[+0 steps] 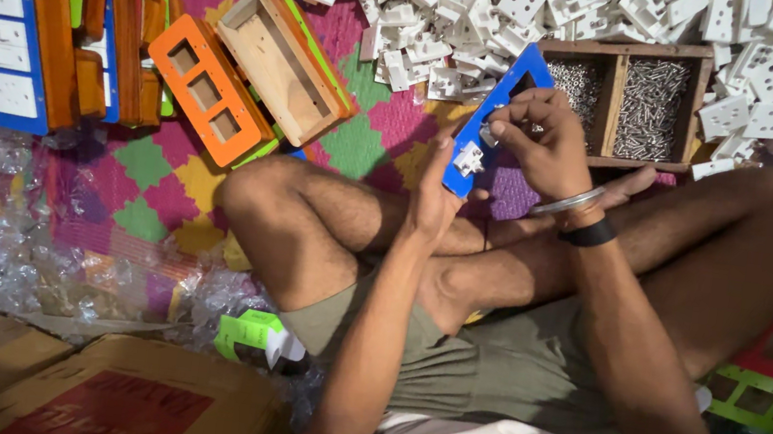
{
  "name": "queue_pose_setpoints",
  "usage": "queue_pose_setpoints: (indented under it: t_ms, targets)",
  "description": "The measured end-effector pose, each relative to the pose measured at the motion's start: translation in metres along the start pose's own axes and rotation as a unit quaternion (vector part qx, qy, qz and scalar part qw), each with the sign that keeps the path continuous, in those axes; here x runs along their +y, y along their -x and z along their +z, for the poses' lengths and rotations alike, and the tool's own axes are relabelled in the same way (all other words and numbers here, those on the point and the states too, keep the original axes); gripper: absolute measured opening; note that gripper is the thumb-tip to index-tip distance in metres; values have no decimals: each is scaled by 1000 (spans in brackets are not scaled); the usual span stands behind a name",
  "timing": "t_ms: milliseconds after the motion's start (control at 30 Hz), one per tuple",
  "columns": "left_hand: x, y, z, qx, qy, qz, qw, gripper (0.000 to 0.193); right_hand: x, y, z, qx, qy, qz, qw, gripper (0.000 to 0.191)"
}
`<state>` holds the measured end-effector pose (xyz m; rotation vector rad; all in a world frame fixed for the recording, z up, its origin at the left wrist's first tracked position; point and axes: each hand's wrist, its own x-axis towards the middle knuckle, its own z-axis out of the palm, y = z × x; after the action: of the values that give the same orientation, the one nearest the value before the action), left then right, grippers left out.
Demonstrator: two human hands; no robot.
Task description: The person sits on the floor and assembles electrical outlet units by inserting white plastic inserts into colored frames and securing them with screws. They handle multiple frames and inserts, using a screwdriver to tighten screws into the back of the units.
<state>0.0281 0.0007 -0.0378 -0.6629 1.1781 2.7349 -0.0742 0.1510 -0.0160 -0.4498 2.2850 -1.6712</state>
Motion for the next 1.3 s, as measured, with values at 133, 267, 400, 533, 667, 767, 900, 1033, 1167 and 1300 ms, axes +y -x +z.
queue_pose_setpoints:
  t_ms: [133, 267, 400, 533, 667, 767, 900, 1033, 1167, 1300]
  targets:
    - [-2, -1, -3, -18, 4, 8, 1000, 58, 0, 0, 4, 10, -5, 22, 1000, 13]
    - [-5, -3, -7, 8, -13, -16, 1000, 59, 5, -1, 6, 2, -33, 40, 999, 12]
    - [-10, -6, -12, 4, 1, -26, 1000, 59, 20, 0, 13, 6, -82, 35, 996, 13]
    - [-14, -13, -15, -18, 39, -24, 999, 58, 26, -2, 25, 37, -176, 74, 981, 26]
    - [-18, -21, -16, -16, 99, 18, 995, 55, 6, -5, 31, 93, 8, -64, 994, 19]
    - [-20, -25, -16, -8, 119, 25, 993, 50, -20, -5, 30, 114, 115, -97, 982, 17]
    - [-20, -28, -17, 6, 121, 37, 992, 48, -53, -5, 30, 117, 187, -171, 960, 16]
    - [-17, -26, -18, 19, 93, 28, 995, 47, -72, -5, 34, 103, 196, -185, 957, 16]
    - [-13, -24, -18, 11, 99, 34, 994, 44, -77, -5, 35, 94, 222, -189, 952, 17]
    - [-11, -23, -15, 16, 92, 33, 995, 43, -74, -6, 34, 94, 234, -177, 951, 18]
